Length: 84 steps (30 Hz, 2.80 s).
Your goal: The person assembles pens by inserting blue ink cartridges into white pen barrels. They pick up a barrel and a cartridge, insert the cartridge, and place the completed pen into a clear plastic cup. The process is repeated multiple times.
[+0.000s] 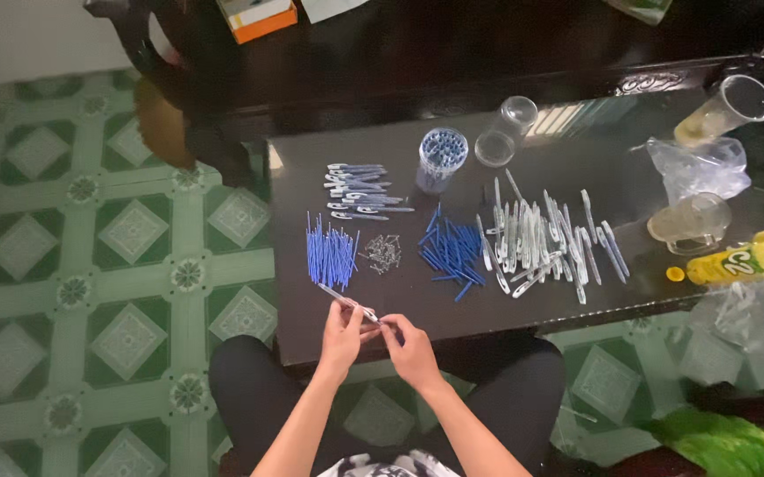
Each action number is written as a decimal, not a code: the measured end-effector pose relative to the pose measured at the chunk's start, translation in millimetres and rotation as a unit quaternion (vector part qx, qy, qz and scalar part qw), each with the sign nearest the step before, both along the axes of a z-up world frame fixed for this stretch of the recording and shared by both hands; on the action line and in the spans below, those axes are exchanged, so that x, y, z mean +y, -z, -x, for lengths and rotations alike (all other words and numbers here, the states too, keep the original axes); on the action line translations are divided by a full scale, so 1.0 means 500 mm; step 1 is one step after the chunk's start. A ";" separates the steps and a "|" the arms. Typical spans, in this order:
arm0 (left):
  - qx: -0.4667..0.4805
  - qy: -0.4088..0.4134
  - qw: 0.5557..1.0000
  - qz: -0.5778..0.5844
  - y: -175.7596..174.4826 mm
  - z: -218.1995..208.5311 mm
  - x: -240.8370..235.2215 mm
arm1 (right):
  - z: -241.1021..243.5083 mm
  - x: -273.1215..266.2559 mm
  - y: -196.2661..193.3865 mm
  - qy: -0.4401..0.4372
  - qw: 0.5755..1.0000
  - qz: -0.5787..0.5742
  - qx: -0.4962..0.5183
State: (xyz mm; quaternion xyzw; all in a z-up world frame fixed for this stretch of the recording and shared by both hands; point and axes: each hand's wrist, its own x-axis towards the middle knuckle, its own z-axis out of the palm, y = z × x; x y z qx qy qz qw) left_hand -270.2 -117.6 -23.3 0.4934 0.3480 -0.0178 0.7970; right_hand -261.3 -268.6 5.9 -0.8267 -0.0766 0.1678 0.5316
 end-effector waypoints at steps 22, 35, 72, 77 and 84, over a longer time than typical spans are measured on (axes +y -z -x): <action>0.115 0.122 0.986 0.022 -0.127 -0.034 0.018 | 0.028 -0.030 0.031 0.104 0.939 -0.139 0.296; 0.084 0.202 0.904 -0.367 -0.164 -0.152 0.005 | 0.030 -0.042 -0.025 0.185 0.928 -0.070 0.316; -0.057 0.113 0.779 -0.614 -0.008 -0.196 0.131 | 0.062 -0.039 0.030 0.161 0.922 -0.070 0.346; -0.182 0.217 0.817 -0.502 -0.073 -0.093 -0.013 | -0.010 -0.037 0.092 0.210 0.936 -0.156 0.238; -0.113 0.286 0.860 -0.408 -0.089 -0.010 -0.096 | -0.156 -0.085 0.015 0.151 0.986 0.073 0.013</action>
